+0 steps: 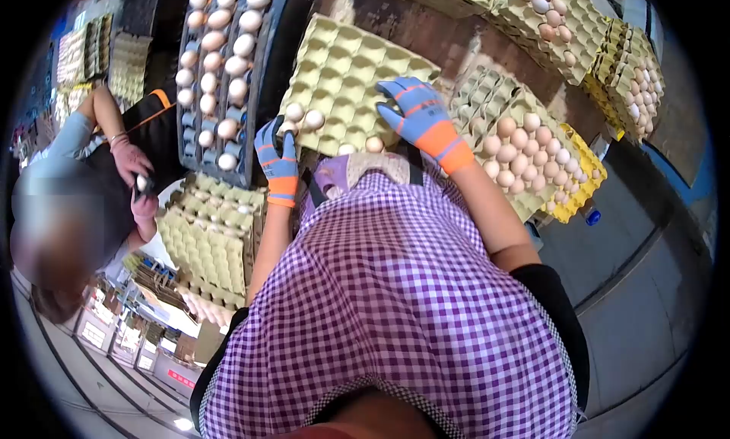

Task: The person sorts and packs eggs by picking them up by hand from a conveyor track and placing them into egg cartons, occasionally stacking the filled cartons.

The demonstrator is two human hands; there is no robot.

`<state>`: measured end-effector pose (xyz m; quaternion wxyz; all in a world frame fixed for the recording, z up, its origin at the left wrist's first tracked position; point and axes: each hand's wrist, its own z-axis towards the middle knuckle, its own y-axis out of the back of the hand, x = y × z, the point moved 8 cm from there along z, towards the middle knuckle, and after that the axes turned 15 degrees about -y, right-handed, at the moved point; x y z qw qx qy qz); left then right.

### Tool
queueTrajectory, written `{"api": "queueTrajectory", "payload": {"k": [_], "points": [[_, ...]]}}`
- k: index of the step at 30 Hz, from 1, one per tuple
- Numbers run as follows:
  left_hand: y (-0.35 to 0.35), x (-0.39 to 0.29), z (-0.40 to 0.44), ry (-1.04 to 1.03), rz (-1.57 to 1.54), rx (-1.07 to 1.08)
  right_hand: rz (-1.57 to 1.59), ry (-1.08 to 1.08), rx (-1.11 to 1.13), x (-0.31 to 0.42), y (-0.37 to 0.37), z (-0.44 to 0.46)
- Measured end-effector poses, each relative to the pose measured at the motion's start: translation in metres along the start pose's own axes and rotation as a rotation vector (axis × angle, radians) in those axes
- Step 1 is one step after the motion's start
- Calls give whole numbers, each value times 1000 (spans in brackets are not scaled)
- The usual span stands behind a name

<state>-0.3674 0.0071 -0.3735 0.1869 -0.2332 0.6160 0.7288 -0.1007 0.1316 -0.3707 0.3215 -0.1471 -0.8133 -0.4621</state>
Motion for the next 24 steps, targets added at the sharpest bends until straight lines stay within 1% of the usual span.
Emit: {"api": "queueTrajectory", "payload": {"k": [1,2,3,5,6,7,8,9,11,12,14,15,16,17,19,20,21,22,23,24], "points": [[2,10,-19,47,0,-2,-24,0,60,13,-14,0],[3,14,-28,2,44,-7,-70,76,33,28,-34,1],[-5,28,-32,37,51,53,-115,183,5,45,-52,1],[-18,37,-31,-3,74,66,-319,267,-18,76,-92,5],[-30,43,-32,-26,91,79,-326,288,-21,85,-112,9],[-43,51,-36,-50,108,91,-394,247,32,86,-137,15],[-52,49,-35,-119,250,183,-464,204,86,88,-152,19],[-55,50,-39,-82,285,171,-471,218,85,89,-156,18],[-51,53,-47,-80,269,67,-462,148,91,85,-153,22],[-55,56,-50,-73,267,53,-441,104,91,79,-149,25],[-49,60,-56,-25,217,-76,-446,134,81,71,-146,26],[-49,62,-57,-11,216,-82,-436,146,72,69,-148,23],[-44,61,-54,6,170,-114,-376,210,-14,75,-146,17],[-41,62,-52,17,125,-149,-380,214,-10,77,-155,14],[-35,65,-49,21,104,-189,-478,190,-58,89,-165,21],[-37,80,-54,150,-105,-251,-526,142,-56,91,-167,26],[-43,92,-63,280,-317,-305,-533,140,-52,91,-165,25],[-25,80,-63,319,-540,-447,-391,144,-72,92,-159,23],[-28,88,-67,350,-848,-606,-249,147,-95,89,-153,24],[-35,98,-75,441,-1080,-662,112,54,-104,72,-145,28]]}}
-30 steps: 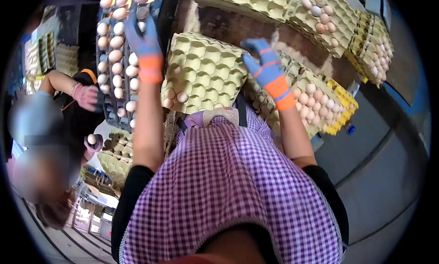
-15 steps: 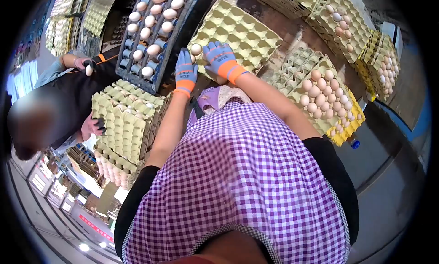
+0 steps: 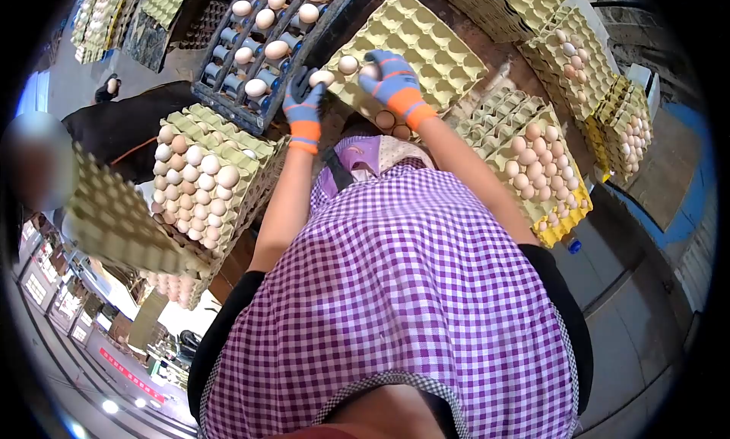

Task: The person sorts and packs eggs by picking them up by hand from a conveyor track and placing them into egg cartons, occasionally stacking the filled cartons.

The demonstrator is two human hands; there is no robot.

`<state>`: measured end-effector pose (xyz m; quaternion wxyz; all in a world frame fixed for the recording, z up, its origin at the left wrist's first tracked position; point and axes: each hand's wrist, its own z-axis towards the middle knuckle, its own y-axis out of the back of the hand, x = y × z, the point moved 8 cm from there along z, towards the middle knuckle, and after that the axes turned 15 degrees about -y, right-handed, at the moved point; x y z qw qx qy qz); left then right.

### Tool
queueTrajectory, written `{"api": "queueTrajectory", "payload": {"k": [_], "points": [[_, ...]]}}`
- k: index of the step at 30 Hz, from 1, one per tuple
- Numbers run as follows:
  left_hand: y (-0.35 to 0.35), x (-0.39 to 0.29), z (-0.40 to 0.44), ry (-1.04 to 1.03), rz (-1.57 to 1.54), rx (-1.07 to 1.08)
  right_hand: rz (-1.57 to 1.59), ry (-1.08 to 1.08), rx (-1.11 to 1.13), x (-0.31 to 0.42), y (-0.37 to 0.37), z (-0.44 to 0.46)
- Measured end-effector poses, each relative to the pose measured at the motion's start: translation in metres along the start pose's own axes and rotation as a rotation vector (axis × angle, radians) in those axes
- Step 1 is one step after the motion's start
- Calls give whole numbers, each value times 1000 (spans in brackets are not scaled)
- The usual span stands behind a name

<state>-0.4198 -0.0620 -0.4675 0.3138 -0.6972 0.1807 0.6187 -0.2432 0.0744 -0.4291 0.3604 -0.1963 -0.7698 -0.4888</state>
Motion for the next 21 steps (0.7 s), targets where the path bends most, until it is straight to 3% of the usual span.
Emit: {"api": "queueTrajectory", "payload": {"k": [2,3,4,5,6,7,9,11,13,15,17,19,21], "points": [[5,1,-14,368,-552,-80,126,-59,92,-15,2,28],[-2,-17,-22,434,-673,-94,268,-133,177,-23,2,31],[8,-15,-19,223,-340,103,47,-125,192,0,5,30],[10,-12,-20,13,-6,303,-257,91,192,30,0,30],[9,11,-33,505,-84,119,-465,352,183,44,-16,27],[2,11,-40,495,247,343,-826,319,475,55,-37,28],[-43,-33,-51,-268,779,721,-961,361,505,48,-64,37],[-72,-36,-76,-321,1133,944,-898,473,433,44,-57,41],[-94,-15,-90,-290,1265,1153,-832,585,367,36,-45,33],[-100,12,-92,-315,1309,1179,-34,155,351,4,3,38],[-104,17,-93,-339,1358,1188,386,-250,487,-47,15,24],[-104,7,-90,-325,1353,1225,831,-469,641,-87,19,7],[-112,0,-94,-339,1373,1229,951,-452,686,-84,47,-15]]}}
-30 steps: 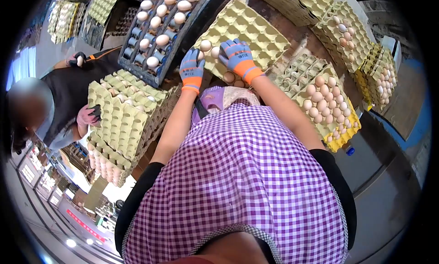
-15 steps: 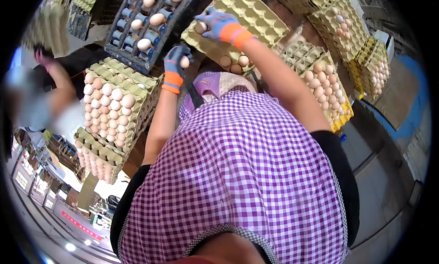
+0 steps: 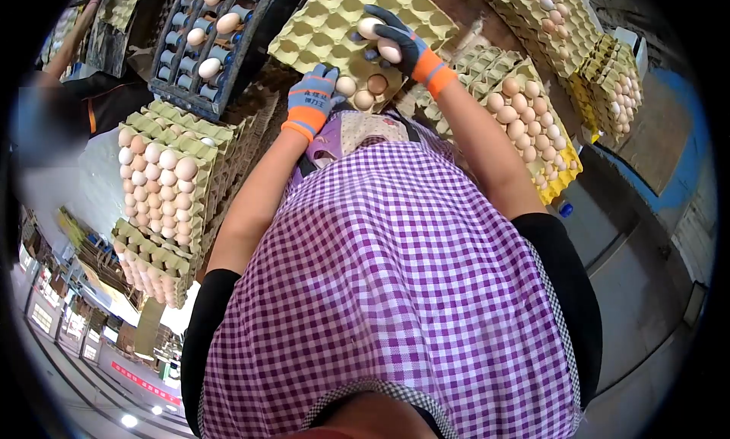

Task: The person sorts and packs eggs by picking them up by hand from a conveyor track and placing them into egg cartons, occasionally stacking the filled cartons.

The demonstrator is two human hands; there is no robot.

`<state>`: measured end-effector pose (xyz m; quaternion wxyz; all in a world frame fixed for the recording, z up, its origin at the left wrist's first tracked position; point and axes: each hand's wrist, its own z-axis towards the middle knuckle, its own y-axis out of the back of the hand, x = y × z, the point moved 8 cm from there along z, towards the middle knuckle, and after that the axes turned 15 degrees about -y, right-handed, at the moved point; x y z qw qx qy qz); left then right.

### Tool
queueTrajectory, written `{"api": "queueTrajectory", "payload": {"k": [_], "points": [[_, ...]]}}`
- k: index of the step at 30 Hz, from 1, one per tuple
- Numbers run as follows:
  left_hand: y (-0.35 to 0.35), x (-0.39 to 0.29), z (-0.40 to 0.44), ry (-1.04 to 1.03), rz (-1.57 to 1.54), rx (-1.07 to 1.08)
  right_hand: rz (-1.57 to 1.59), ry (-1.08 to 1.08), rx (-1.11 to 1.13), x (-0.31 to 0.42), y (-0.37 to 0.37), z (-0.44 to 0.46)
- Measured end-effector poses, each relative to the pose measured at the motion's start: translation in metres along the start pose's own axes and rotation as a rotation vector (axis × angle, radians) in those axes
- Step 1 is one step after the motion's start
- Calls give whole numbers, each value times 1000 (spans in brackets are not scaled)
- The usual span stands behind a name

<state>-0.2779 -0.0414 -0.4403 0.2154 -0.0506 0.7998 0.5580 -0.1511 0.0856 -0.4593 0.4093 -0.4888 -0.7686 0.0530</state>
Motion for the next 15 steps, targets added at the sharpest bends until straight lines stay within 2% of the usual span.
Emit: {"api": "queueTrajectory", "payload": {"k": [1,2,4,6,7,8,9,10,11,12,14,15], "points": [[2,-5,0,77,30,46,99,-53,127,-3,-1,-15],[1,-9,1,156,59,92,108,-82,115,-2,2,-26],[-8,-14,0,189,108,61,32,62,-21,-15,24,-33],[0,-11,-2,198,72,-72,-264,139,-109,-20,40,-41],[1,-10,-1,195,80,-72,-217,39,-90,-25,34,-52],[0,-9,-4,225,7,-91,-556,222,-151,-21,31,-57],[0,-7,-7,257,-67,-112,-915,254,-257,-21,25,-60],[-1,-4,-12,291,-141,-132,-1274,280,-364,-21,11,-63],[2,-1,-16,269,-193,-197,-1484,163,-412,-11,-17,-73],[-8,9,-21,273,-188,-194,-1480,165,-407,-14,-31,-70],[-17,25,-29,161,-559,-437,-1815,89,-421,-23,-48,-55],[-16,27,-37,136,-725,-572,-1894,145,-410,-25,-54,-47]]}}
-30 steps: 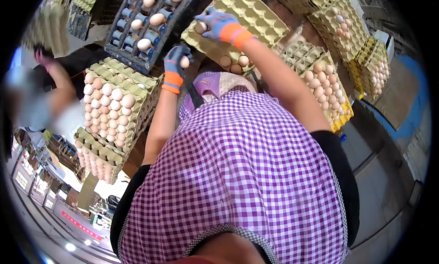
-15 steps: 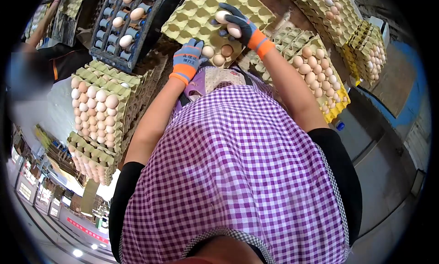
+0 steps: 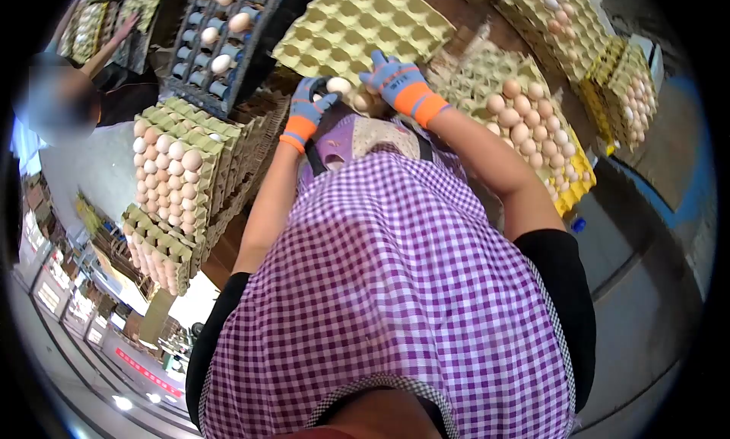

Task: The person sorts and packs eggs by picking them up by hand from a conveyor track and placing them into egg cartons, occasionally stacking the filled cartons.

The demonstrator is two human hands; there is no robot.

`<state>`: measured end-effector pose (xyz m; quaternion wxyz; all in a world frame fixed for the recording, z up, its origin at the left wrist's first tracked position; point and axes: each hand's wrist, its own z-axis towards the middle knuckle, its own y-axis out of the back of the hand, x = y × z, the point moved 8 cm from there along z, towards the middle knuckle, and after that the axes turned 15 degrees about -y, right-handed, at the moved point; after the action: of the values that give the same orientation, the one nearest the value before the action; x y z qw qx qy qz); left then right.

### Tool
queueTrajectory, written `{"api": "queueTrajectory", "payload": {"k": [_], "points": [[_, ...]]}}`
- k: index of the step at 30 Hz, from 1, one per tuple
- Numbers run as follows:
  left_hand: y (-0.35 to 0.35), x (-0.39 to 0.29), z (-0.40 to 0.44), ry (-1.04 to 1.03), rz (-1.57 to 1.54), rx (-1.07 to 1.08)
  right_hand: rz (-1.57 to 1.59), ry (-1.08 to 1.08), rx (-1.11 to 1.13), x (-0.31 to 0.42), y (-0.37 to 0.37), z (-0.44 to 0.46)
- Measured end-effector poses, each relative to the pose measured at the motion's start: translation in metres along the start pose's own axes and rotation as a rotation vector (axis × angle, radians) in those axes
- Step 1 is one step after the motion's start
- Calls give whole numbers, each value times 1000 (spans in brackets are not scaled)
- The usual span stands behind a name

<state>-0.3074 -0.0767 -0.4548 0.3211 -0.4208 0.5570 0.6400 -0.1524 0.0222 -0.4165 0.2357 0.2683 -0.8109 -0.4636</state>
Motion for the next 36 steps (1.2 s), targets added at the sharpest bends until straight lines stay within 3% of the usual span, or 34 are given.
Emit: {"api": "queueTrajectory", "payload": {"k": [1,3,4,5,6,9,11,12,13,15,16,17,18,19,21,25,27,29,30,31,33,34,36], "points": [[-1,11,-5,60,-175,-21,-57,25,-31,5,0,2],[-3,18,-22,547,-606,-4,-122,121,-76,11,5,-1],[-5,33,-24,375,-680,-65,-133,146,-91,10,2,-3],[-5,36,-24,330,-710,-112,-138,202,-168,9,2,-4],[-4,40,-27,357,-679,-113,-144,256,-241,12,4,-5],[5,42,-29,393,-728,-161,-265,295,-49,16,0,5],[36,31,-16,280,-637,-280,-140,290,32,5,21,15],[53,28,-11,344,-658,-345,12,260,117,1,30,23],[81,15,1,316,-489,-344,-12,266,122,4,40,35],[143,-7,28,221,139,-278,418,93,-11,-6,78,68],[163,-12,41,222,320,-300,473,0,-31,2,100,87],[179,-8,55,226,500,-314,493,50,-186,13,116,111],[189,6,69,208,485,-339,469,8,-214,34,141,129],[196,6,85,290,565,-232,426,64,-345,49,153,152],[203,7,109,344,643,-142,318,10,-374,77,173,191],[199,47,135,474,631,56,37,63,-239,121,183,236],[210,33,135,363,633,-89,-108,109,-217,124,176,252],[232,36,125,397,549,-202,-67,50,-146,132,193,255],[248,38,120,426,475,-306,27,110,-232,136,194,262],[262,41,122,502,452,-220,22,108,-215,144,192,271],[272,70,123,451,453,-306,71,279,-274,180,194,280],[275,75,128,454,422,-279,71,257,-247,187,184,289],[266,100,132,432,426,-264,-133,274,-168,201,154,312]]}}
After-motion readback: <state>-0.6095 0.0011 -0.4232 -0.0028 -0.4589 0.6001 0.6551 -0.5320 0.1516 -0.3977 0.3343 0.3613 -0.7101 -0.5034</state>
